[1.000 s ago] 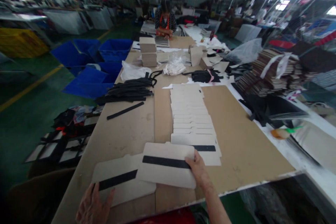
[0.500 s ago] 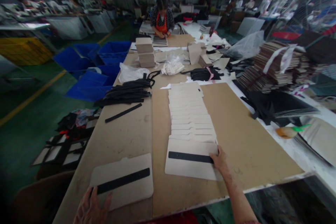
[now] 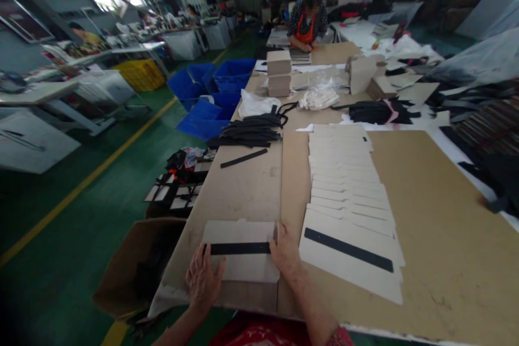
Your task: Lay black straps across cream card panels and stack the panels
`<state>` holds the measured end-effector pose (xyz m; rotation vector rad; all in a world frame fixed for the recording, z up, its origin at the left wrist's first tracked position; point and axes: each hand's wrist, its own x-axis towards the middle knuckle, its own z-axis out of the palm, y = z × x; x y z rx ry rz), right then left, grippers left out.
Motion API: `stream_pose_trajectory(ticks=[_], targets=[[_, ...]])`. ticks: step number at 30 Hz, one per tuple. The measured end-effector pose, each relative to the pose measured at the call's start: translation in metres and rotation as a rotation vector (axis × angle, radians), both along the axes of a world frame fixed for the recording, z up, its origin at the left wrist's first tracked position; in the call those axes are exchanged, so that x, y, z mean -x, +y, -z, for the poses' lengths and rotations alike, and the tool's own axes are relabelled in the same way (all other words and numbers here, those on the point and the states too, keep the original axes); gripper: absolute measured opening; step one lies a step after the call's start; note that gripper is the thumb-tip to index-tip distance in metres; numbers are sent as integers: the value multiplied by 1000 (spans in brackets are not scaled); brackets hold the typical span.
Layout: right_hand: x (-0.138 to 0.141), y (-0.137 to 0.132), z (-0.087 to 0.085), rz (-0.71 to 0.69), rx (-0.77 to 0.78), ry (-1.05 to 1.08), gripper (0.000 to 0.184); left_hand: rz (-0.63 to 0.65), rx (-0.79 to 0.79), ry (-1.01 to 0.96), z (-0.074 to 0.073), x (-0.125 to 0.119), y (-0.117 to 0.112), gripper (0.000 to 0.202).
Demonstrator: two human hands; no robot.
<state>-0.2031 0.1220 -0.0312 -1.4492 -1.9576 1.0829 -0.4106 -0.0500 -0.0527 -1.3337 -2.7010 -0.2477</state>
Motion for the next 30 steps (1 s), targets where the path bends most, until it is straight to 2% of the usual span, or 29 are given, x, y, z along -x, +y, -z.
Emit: stream_pose_trajectory(ticks=[2,5,8,10,12,18,21,23,25,30], targets=[[12,3,6,23,-5,-22,41,-2,-2,-13,0,1,-1,54],[14,8,13,53,20,-36,35,-2,7,-29,0,2,-1,53],[12,11,14,122,75,-33,47,-11,17,-36,-1,1,-2,52],[13,13,12,152,100,-8,54,-14,24,-34,-1,1,-3,52],[15,12,9,150,113,34,53,-11,20,-35,-1,0,-3,53],[24,-8,-2,123,199,116,37,-1,-11,-61,-2,1,-2,52],[19,-15,-8,112,245,159,27,-12,-29,-97,-3,3,-2,56],[3,-14,-15,109,261,197,26,-26,-59,-139,-2,6,-1,61],[-29,-8,-23,136,261,228,28,-41,-95,-177,-2,9,2,68],[-161,6,-41,322,232,197,42,-43,-82,-170,-8,7,11,80]])
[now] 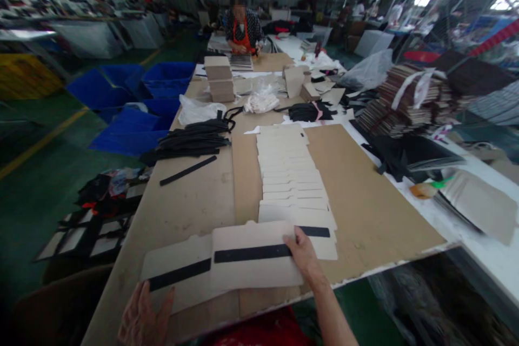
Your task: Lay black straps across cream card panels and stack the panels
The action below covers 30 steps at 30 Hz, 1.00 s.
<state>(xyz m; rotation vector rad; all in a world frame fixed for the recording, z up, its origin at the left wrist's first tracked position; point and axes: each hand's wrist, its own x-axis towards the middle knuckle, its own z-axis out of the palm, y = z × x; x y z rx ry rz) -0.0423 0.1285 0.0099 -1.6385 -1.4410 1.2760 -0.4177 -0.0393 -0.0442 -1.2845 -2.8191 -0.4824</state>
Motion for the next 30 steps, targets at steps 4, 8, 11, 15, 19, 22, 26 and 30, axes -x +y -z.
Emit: stream_pose_trajectory(ticks=[4,8,11,15,19,22,26,30], targets=[[-82,14,13,158,11,-158,37,-9,46,36,-3,-5,4,82],[-112,24,37,240,12,-294,30,-5,50,47,2,-2,4,84],[-119,25,46,278,2,-397,34,-6,62,47,5,1,3,80],[-102,19,41,331,-142,-585,51,4,63,46,4,0,3,74],[-18,3,37,86,-387,-526,42,-8,75,82,1,-5,1,62],[70,-14,39,-222,-384,-343,41,12,112,119,2,-7,-2,55],[156,-25,39,-366,-337,-308,51,29,147,139,6,-7,-6,56],[185,-15,41,-306,-304,-353,55,46,120,136,6,-7,-8,57]])
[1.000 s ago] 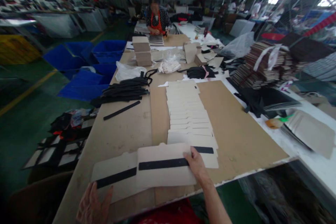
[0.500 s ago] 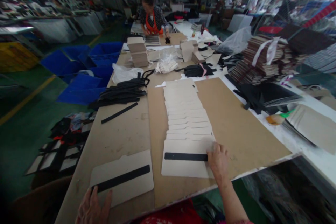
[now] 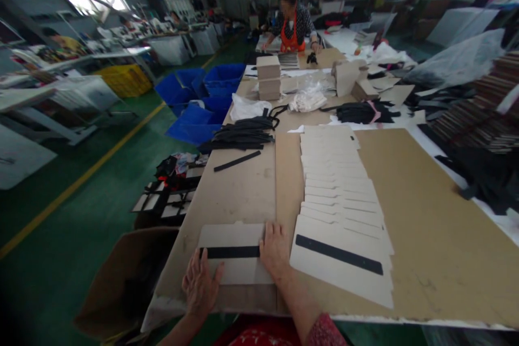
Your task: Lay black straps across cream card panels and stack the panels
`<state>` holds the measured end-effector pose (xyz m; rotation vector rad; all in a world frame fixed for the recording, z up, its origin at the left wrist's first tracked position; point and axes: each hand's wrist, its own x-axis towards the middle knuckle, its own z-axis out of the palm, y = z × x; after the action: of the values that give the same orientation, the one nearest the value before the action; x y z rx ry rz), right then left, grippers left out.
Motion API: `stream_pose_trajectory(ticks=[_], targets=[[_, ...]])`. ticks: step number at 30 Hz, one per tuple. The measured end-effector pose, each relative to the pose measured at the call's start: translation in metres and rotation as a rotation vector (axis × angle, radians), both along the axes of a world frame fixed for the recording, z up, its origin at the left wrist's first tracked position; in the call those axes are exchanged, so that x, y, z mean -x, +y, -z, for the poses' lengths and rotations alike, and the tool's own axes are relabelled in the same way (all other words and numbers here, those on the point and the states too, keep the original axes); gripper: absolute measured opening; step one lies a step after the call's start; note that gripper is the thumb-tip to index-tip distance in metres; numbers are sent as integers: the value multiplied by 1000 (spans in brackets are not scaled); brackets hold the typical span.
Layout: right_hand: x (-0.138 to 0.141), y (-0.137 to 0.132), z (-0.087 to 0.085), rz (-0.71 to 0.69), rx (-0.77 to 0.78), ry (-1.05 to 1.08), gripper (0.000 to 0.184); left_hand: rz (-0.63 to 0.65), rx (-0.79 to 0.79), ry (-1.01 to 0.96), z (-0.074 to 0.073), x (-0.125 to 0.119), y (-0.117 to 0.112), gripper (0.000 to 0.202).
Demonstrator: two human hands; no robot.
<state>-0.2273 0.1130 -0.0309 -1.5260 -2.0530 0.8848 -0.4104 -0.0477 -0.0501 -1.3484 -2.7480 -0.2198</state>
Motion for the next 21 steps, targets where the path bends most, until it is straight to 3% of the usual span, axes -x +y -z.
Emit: stream_pose_trajectory(ticks=[6,10,18,21], targets=[[-10,8,8,138,65,48,45,15,-6,3,2,1,0,58],[-21,-9,7,86,32,71,41,20,16,19,2,1,1,57],[-25,-40,1,-118,-110,-73,64,9,5,9,-1,0,1,58],[-20,-40,-2,-54,-42,-82,64,18,-21,-5,1,1,2,59]])
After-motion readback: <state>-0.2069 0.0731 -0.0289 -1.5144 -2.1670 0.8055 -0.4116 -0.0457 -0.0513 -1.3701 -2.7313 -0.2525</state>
